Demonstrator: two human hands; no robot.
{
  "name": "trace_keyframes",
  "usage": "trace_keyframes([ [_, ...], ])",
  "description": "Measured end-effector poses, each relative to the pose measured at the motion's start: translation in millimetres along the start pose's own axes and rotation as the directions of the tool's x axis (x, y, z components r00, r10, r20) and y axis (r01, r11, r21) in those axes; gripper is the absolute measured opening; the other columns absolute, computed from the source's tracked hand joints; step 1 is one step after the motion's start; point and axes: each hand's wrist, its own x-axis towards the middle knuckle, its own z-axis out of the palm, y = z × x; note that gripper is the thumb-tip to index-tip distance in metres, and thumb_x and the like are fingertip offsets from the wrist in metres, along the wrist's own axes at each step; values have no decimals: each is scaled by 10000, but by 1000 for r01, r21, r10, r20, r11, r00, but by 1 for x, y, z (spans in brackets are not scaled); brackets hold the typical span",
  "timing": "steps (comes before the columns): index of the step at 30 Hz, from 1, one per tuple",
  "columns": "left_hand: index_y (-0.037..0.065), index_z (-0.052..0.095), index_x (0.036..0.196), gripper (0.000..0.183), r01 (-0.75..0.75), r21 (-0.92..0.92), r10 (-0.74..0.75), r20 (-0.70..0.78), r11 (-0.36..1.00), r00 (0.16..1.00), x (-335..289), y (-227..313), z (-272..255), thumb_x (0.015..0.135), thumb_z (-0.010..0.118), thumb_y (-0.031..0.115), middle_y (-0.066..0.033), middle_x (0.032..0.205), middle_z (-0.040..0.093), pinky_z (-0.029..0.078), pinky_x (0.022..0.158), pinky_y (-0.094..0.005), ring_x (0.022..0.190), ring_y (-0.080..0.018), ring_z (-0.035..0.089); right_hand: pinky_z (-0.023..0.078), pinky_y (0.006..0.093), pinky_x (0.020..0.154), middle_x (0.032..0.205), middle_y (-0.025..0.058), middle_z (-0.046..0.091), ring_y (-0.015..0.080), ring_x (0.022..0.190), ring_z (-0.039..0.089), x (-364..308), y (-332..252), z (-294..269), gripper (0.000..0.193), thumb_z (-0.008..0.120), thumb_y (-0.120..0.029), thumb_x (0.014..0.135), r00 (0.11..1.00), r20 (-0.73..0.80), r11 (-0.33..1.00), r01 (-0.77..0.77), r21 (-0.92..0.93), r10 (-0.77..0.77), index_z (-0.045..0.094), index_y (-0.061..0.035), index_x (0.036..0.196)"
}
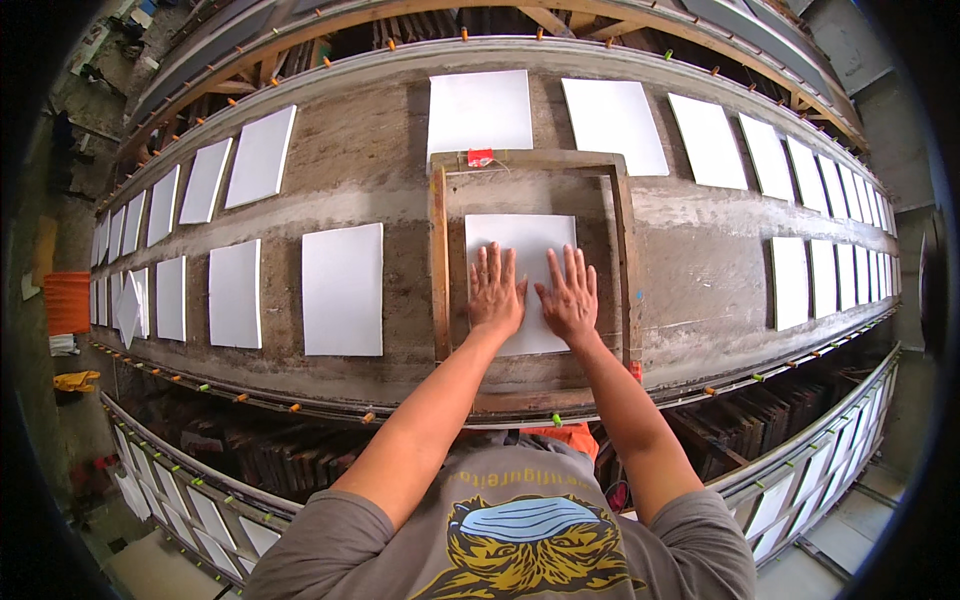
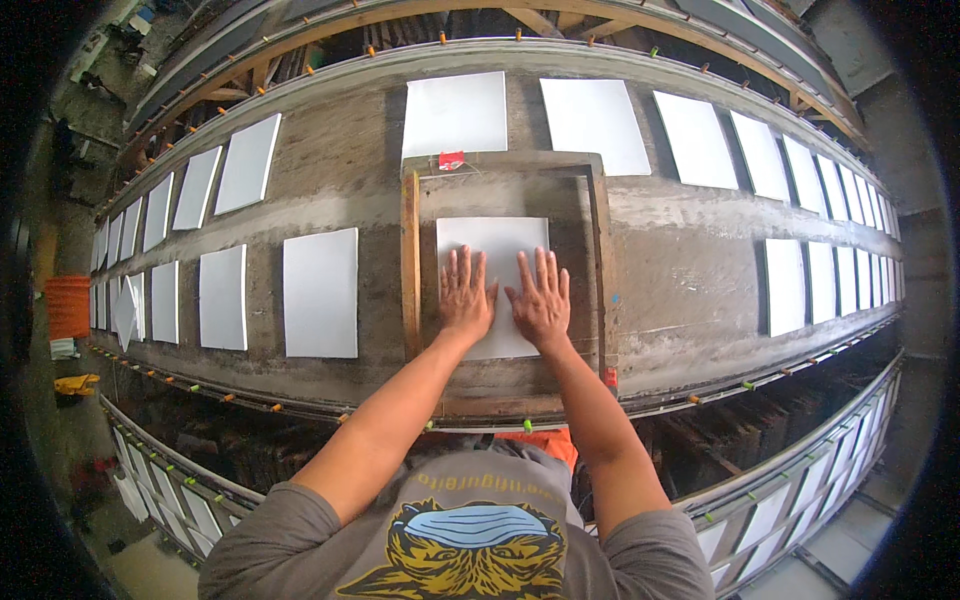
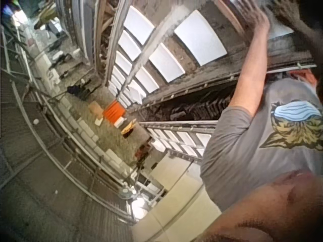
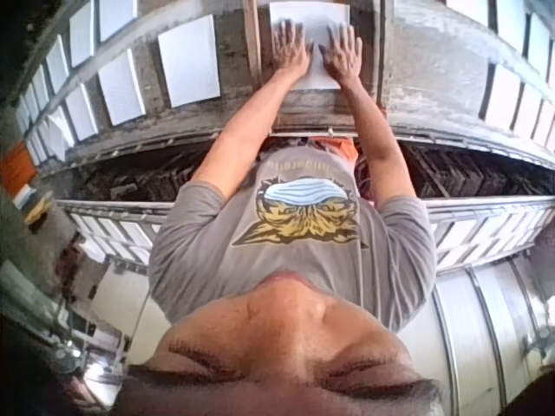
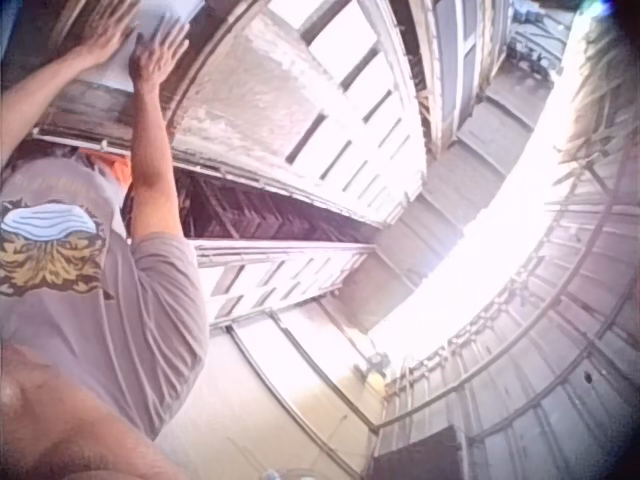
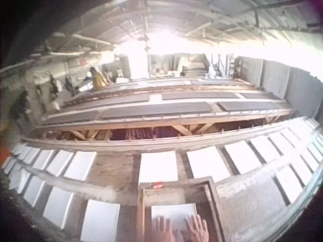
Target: The person repeatedly picks up white rectangular panels, places them into a wooden frame on a curved conveyor, presses them flat, and then removes them to place them on the conveyor. The cycle continues with multiple panels throughout the clip.
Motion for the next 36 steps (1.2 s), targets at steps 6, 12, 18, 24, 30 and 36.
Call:
trace_keyframes([
  [6,111,195,1651,693,-27,-39,24,-76,999,997,-6,-6,12,1066,441,390,-178,1724,78,112,1274,-546,1586,-408,63,184,595,1244,1718,158,157,346,1587,146,5,1,5,749,527,-508,1010,982,184,999,-30,13,27,287,-173,1636],
  [12,107,237,1642,700,-22,-43,20,-49,999,999,-8,-2,3,1052,468,403,-179,1718,128,127,1265,-551,1582,-418,91,179,578,1251,1712,181,156,355,1589,122,69,9,4,843,510,-556,1002,980,192,998,-62,32,55,209,-103,1647],
  [18,124,196,1655,714,-7,-2,7,-67,1000,998,-3,-3,6,1053,457,407,-163,1729,86,124,1274,-530,1591,-394,74,118,538,1272,1721,171,137,307,1599,107,63,16,18,841,442,-584,1022,982,185,999,29,-20,-25,207,-68,1644],
  [24,119,199,1653,712,3,-29,-4,-42,1000,999,-6,2,-2,1040,483,345,-182,1720,111,132,1270,-542,1587,-405,87,160,601,1246,1704,208,173,351,1591,133,6,9,0,830,446,-577,1022,966,242,994,73,85,-91,238,-57,1634],
  [30,96,305,1614,646,-14,6,15,-124,1000,992,-7,3,2,1043,484,340,-214,1667,227,175,1256,-557,1555,-433,179,171,604,1242,1704,225,152,371,1585,141,35,12,1,807,502,-521,1014,966,218,985,114,130,-141,243,-74,1635],
  [36,106,376,1585,587,0,61,10,-169,998,986,-9,5,0,1053,475,335,-197,1648,269,215,1245,-543,1534,-408,244,154,577,1251,1698,228,179,362,1585,150,-12,7,3,791,501,-504,1020,961,236,986,123,110,-146,277,-40,1620],
])
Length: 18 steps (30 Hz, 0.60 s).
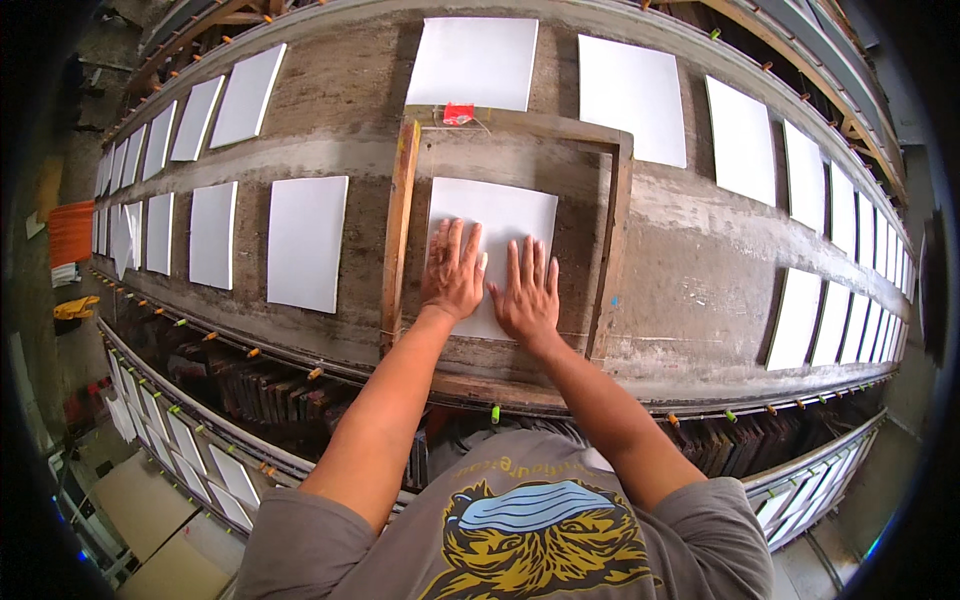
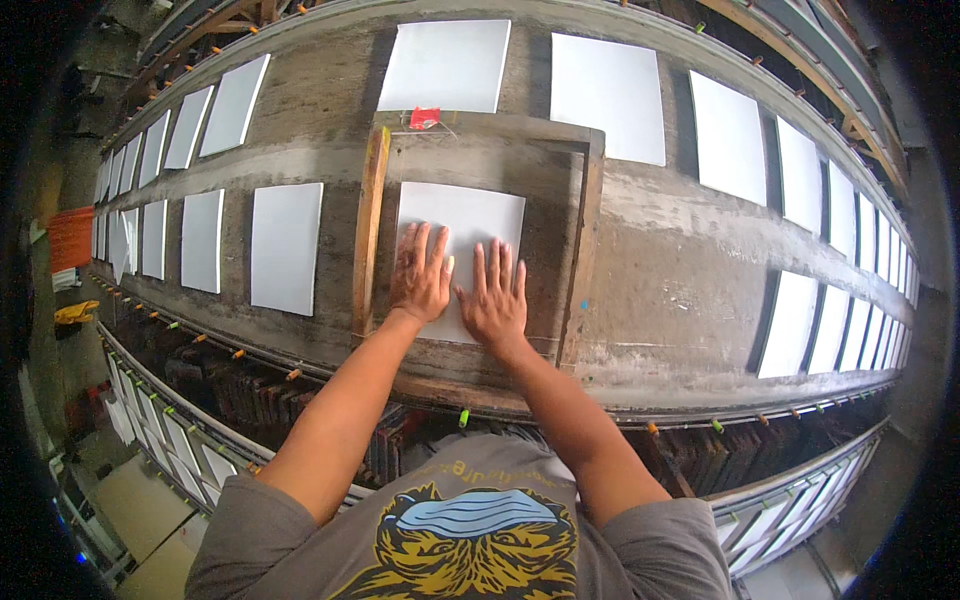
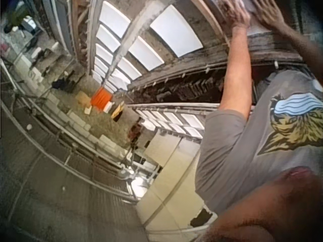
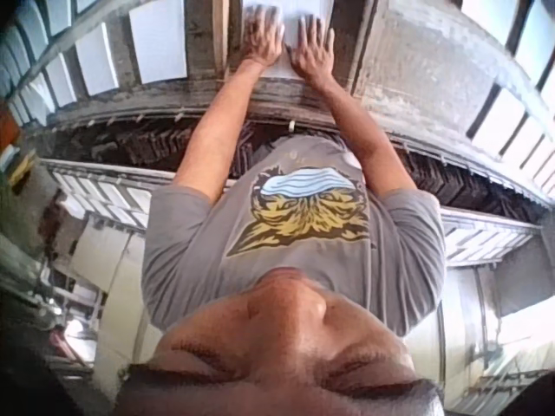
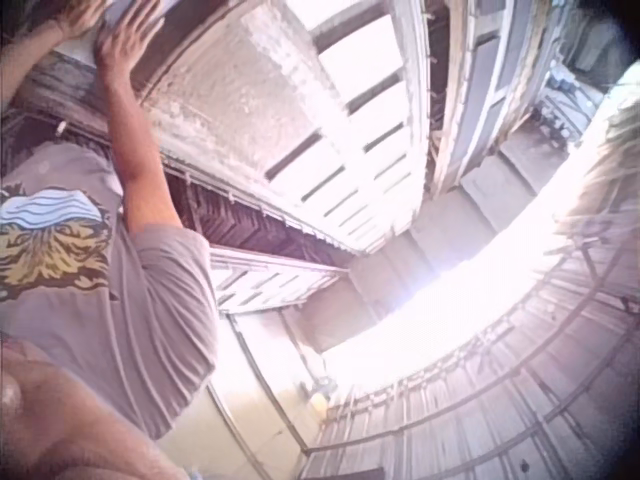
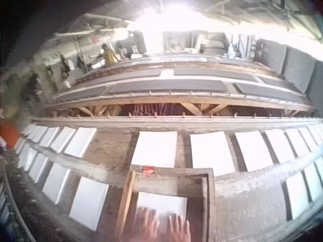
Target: The person repeatedly picks up white rectangular panels, places them into a wooden frame on a curved conveyor, presses them flat, and then removes them to place them on the conveyor. The cycle continues with multiple panels throughout the clip.
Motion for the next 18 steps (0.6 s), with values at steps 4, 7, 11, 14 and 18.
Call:
trace_keyframes([
  [4,126,321,1610,606,85,74,-83,-26,994,996,-9,7,9,1055,474,315,-151,1680,252,219,1246,-552,1545,-396,238,131,574,1263,1707,180,193,342,1588,152,0,5,-4,772,489,-491,1022,996,75,998,44,39,-47,243,-101,1641],
  [7,129,314,1620,595,143,36,-142,-13,989,990,-10,10,13,1077,438,340,-149,1696,227,247,1239,-519,1561,-383,216,130,577,1259,1713,134,203,335,1588,154,51,16,-16,729,504,-435,1023,996,0,996,88,-18,-88,261,-130,1638],
  [11,28,483,1404,450,92,-231,-147,-232,969,962,-19,4,27,1013,585,225,-211,1445,462,336,1179,-513,1416,-428,393,168,540,1266,1702,90,253,325,1580,184,83,17,-23,654,501,-367,1034,966,28,965,258,-40,-257,301,-174,1626],
  [14,7,503,1262,345,64,-226,-128,-279,972,952,-20,7,28,973,609,163,-235,1329,484,367,1133,-532,1329,-449,451,187,517,1271,1683,57,306,319,1574,209,95,21,-6,626,520,-293,1022,910,31,910,414,23,-414,337,-176,1609],
  [18,-1,505,1220,317,64,-202,-118,-269,977,956,-22,8,26,966,603,160,-254,1330,482,369,1123,-551,1314,-455,461,209,540,1263,1662,79,343,326,1571,215,140,-4,0,597,523,-250,1003,893,31,893,450,-23,-450,388,-140,1575],
])
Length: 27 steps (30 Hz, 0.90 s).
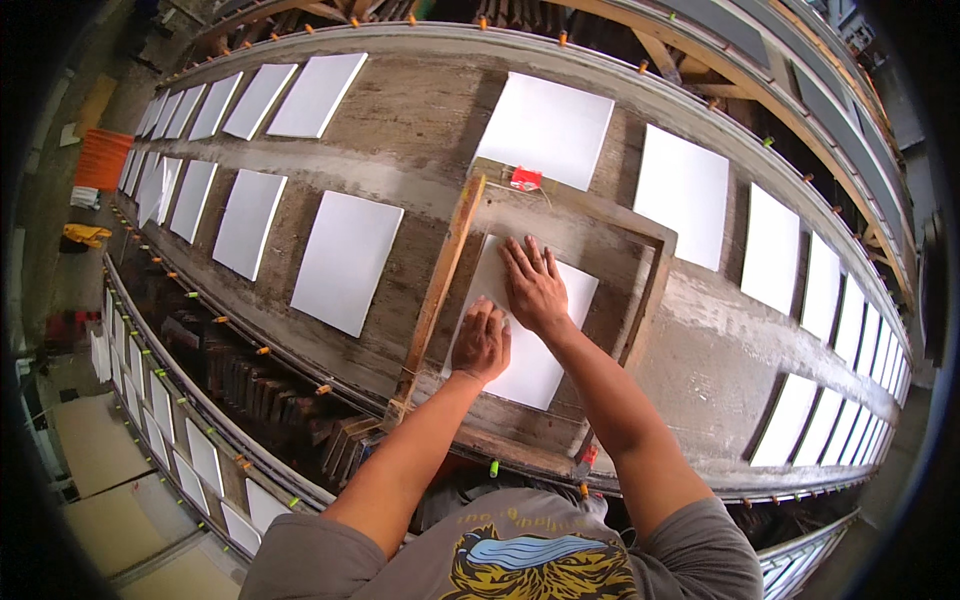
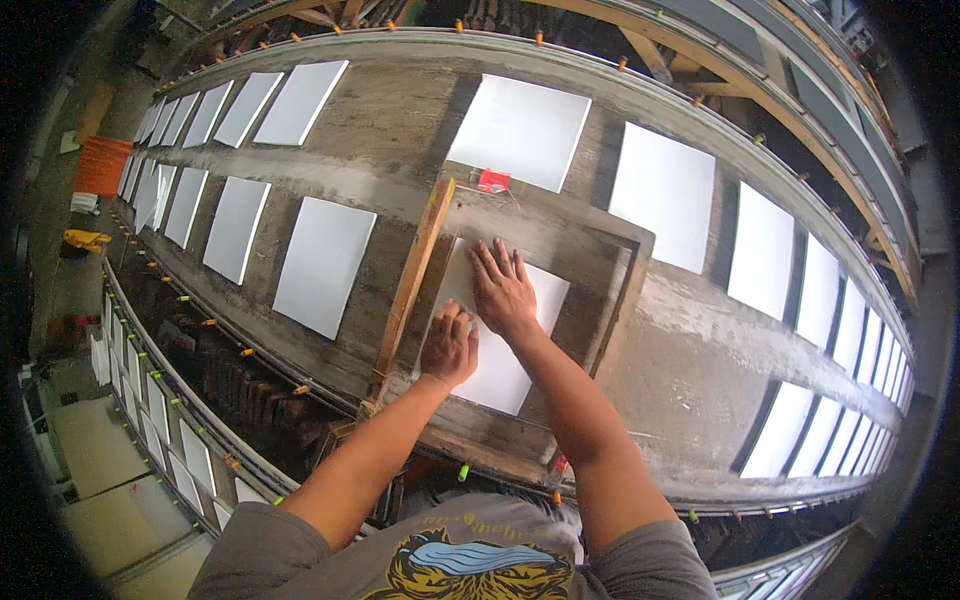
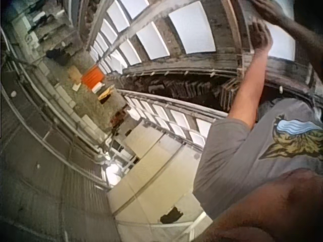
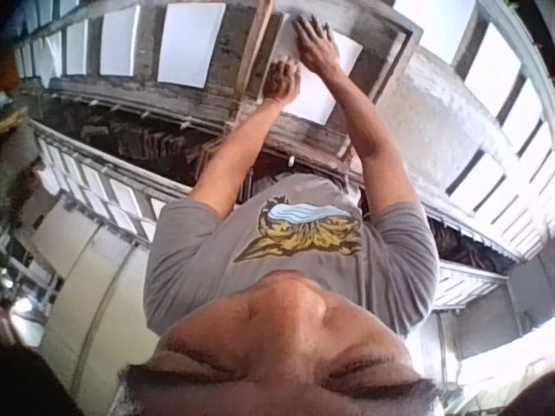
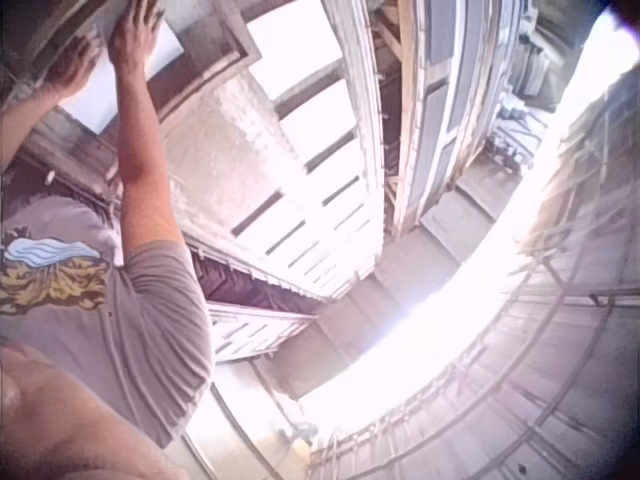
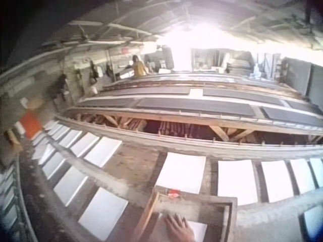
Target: The person repeatedly picks up white rectangular panels, places them into a wooden frame on a curved conveyor, presses them flat, and then removes them to place them on the conveyor. The cycle continues with multiple panels throughout the clip.
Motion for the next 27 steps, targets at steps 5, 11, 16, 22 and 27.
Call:
trace_keyframes([
  [5,4,508,1182,285,-3,24,3,15,1000,1000,5,0,-5,961,607,154,-272,1320,488,387,1108,-554,1280,-464,481,193,536,1266,1646,92,366,317,1571,217,40,-9,10,597,502,-243,1014,997,-20,997,-72,1,72,368,-118,1583],
  [11,8,523,1209,295,15,-15,-15,-35,1000,999,2,-6,1,959,591,151,-218,1305,500,392,1113,-531,1308,-444,475,133,483,1286,1711,98,220,284,1589,163,-26,-3,-4,705,402,-470,1066,992,82,995,-97,24,95,216,-114,1646],
  [16,19,528,1218,292,6,14,-6,-2,1000,1000,3,0,-7,964,590,149,-192,1306,512,388,1127,-508,1324,-415,470,153,488,1284,1705,110,232,295,1587,166,-4,30,-27,810,445,-573,1025,989,68,991,-131,-27,133,199,-118,1648],
  [22,31,503,1241,274,29,12,-29,9,1000,1000,4,-4,3,996,557,139,-189,1302,492,379,1125,-515,1326,-422,456,165,501,1276,1687,192,240,359,1574,185,-12,24,-19,818,485,-558,1012,970,-74,971,-236,-44,233,238,-90,1636],
  [27,-2,545,1207,252,15,11,-15,-19,1000,1000,5,-3,1,986,561,118,-202,1305,500,395,1127,-500,1330,-419,448,164,502,1273,1696,215,193,381,1575,177,-96,-30,-6,801,483,-526,1019,955,59,956,-292,22,290,239,-78,1638],
])
